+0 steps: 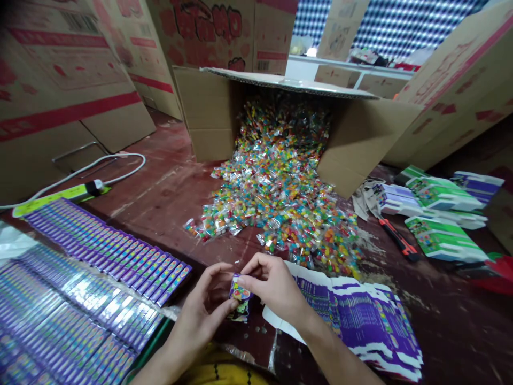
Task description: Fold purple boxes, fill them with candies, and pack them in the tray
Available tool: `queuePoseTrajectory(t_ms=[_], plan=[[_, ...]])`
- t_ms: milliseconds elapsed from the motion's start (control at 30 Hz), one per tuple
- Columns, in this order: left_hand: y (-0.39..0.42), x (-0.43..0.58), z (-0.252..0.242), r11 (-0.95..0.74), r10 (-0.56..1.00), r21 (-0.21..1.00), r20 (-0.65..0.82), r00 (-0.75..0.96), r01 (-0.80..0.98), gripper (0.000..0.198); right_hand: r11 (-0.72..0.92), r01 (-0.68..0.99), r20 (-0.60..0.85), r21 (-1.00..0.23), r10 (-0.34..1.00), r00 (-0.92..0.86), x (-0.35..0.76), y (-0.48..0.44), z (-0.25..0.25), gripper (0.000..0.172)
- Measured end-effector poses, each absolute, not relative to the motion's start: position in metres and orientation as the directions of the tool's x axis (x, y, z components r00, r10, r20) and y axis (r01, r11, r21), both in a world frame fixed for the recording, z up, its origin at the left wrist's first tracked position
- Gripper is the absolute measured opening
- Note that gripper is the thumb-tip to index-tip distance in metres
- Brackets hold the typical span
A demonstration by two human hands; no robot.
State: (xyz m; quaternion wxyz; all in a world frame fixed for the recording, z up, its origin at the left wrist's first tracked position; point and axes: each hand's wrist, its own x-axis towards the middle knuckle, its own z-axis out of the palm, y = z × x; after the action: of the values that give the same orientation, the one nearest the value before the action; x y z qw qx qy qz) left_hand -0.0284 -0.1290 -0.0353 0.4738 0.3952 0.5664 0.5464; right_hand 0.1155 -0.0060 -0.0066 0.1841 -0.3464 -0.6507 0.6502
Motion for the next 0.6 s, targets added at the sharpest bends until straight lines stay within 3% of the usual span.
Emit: queuePoseTrajectory(t_ms=[200, 300, 400, 500, 533, 600], plan=[[-0.131, -0.029, -0.032, 0.092, 0.981, 0.992, -0.105, -0.164, -0.081, 0.054, -0.062, 0.263, -0.231, -0.963, 0.690, -0.686, 0.115, 0.000, -0.002, 0.022], [-0.132, -0.031, -0.033, 0.120, 0.976, 0.989, -0.133, -0.173, -0.083, 0.048, 0.206, 0.320, -0.061, -0.925, 0.750, -0.658, 0.116, -0.008, 0.003, 0.024], [-0.130, -0.034, -0.034, 0.121, 0.964, 0.982, -0.151, -0.220, -0.145, 0.037, 0.481, 0.324, 0.084, -0.814, 0.651, -0.755, 0.122, -0.019, 0.007, 0.016], [-0.126, -0.035, -0.037, 0.108, 0.953, 0.966, -0.167, -0.251, -0.233, 0.034, 0.673, 0.379, 0.081, -0.635, 0.546, -0.834, 0.127, -0.029, 0.005, 0.083], [-0.125, -0.035, -0.037, 0.111, 0.951, 0.962, -0.175, -0.255, -0.248, 0.034, 0.723, 0.402, 0.087, -0.563, 0.535, -0.840, 0.128, -0.032, 0.002, 0.094], [-0.123, -0.034, -0.038, 0.115, 0.947, 0.963, -0.180, -0.266, -0.244, 0.036, 0.785, 0.423, 0.127, -0.452, 0.526, -0.841, 0.128, -0.036, -0.004, 0.091]])
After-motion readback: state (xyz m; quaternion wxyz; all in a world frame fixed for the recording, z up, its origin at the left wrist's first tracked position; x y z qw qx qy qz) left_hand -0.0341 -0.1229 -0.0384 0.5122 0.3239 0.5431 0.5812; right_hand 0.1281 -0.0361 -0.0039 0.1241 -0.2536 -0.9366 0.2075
